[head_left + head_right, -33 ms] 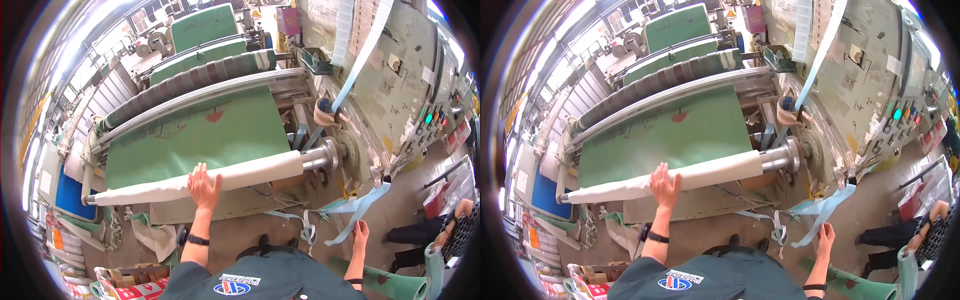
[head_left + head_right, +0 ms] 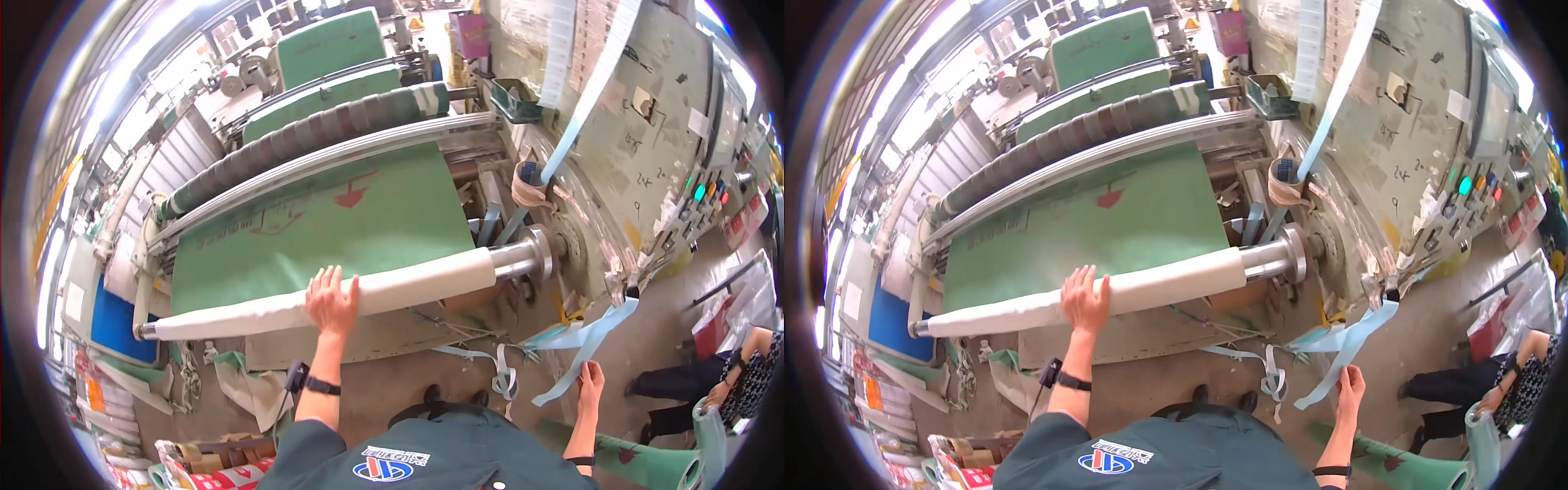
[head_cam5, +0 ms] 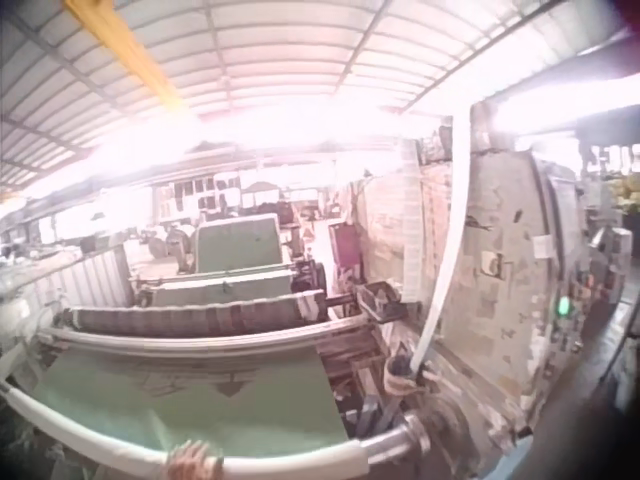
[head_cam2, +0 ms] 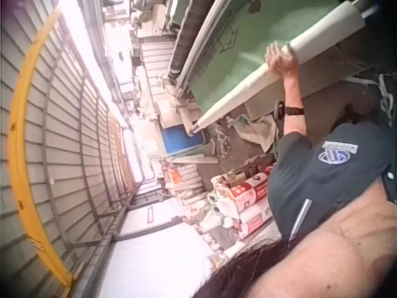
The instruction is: Operates an industrial material rolling machine to process, cut, and bag rolls of floor protection material.
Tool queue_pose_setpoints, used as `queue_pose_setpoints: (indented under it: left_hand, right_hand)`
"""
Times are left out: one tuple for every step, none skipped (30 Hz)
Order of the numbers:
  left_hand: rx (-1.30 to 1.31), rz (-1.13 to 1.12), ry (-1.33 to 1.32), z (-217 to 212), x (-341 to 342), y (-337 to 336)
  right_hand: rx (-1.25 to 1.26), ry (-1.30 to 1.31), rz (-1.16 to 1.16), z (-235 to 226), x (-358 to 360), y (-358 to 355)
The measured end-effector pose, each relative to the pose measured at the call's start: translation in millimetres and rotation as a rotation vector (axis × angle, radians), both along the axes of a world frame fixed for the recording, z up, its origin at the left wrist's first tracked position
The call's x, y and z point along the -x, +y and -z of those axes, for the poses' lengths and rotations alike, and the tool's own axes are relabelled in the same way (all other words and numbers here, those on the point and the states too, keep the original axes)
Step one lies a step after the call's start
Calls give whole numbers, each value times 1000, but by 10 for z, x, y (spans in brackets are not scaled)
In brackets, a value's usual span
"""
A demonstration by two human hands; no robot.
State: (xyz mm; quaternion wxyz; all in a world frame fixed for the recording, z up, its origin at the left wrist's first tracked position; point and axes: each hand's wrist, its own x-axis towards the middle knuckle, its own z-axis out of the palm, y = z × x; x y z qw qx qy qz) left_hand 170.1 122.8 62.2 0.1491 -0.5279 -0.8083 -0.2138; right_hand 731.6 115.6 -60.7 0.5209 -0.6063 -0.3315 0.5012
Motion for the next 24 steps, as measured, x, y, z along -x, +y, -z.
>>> queue_pose_setpoints:
  left_hand:
    - [72, 17, -57, 131, 297, 167]
    - [155, 58, -118, 201, 478, 345]
    - [-12, 73, 31, 151, 564, 543]
    - [-181, 93, 171, 66, 587, 682]
    - [-340, 100, 309, -83, 465, 795]
    - [-406, 200, 130, -307, 86, 815]
    - [-464, 301, -59, -389, -373, 833]
    - [-355, 556, -211, -237, -782, 781]
    - [-237, 794, -357, -93, -1253, 692]
    - [39, 962, -565, -192, -1903, 620]
    - [82, 1117, -613, -52, -2402, 607]
    - [139, 1164, -835, 229, -2806, 642]
    - [195, 1202, -1027, 394, -3158, 694]
    - [162, 1182, -1093, 548, -3473, 765]
    - [133, 1163, -1160, 667, -3700, 813]
    - [144, 1170, -1162, 730, -3807, 840]
    - [493, 1263, -1284, 770, -3890, 869]
    - [853, 1329, -1385, 816, -3932, 885]
    - [849, 1325, -1382, 922, -3894, 833]
    - [997, 1457, -1275, 1073, -3816, 736]
    - [1143, 1580, -1157, 1064, -3760, 661]
    - [1139, 1574, -1154, 1040, -3681, 648]
    - [1174, 1482, -1300, 757, -3600, 628]
    - [1201, 1378, -1443, 413, -3487, 595]
  right_hand:
    - [6, -29, 12, 14, -60, -76]
    - [13, -67, -43, 119, -174, -87]
    - [0, -103, -52, 83, -173, -95]
    - [-38, -131, -55, -92, -94, -91]
    - [-64, -178, -62, -119, -101, -81]
    - [-30, -223, -9, -276, -25, -52]
    - [-75, -224, -29, -224, -96, -57]
    - [-104, -217, -20, -218, -112, -66]
    - [-139, -210, -24, -217, -121, -74]
    - [-123, -220, 29, -203, -174, -104]
    - [-136, -197, 29, -197, -197, -106]
    - [-150, -174, 14, -221, -200, -120]
    - [-144, -172, 27, -240, -207, -138]
    - [-151, -207, 7, -272, -200, -143]
    - [-155, -243, -12, -296, -204, -166]
    - [-140, -236, 0, -308, -213, -185]
    - [-139, -236, 6, -306, -233, -201]
    - [-153, -230, -2, -300, -246, -202]
    - [-168, -224, -15, -292, -255, -192]
    - [-171, -220, -16, -275, -281, -178]
    - [-169, -221, -16, -241, -313, -168]
    - [-169, -221, -19, -203, -336, -144]
    - [-173, -216, -15, -143, -384, -110]
    - [-181, -266, -7, -64, -402, -74]
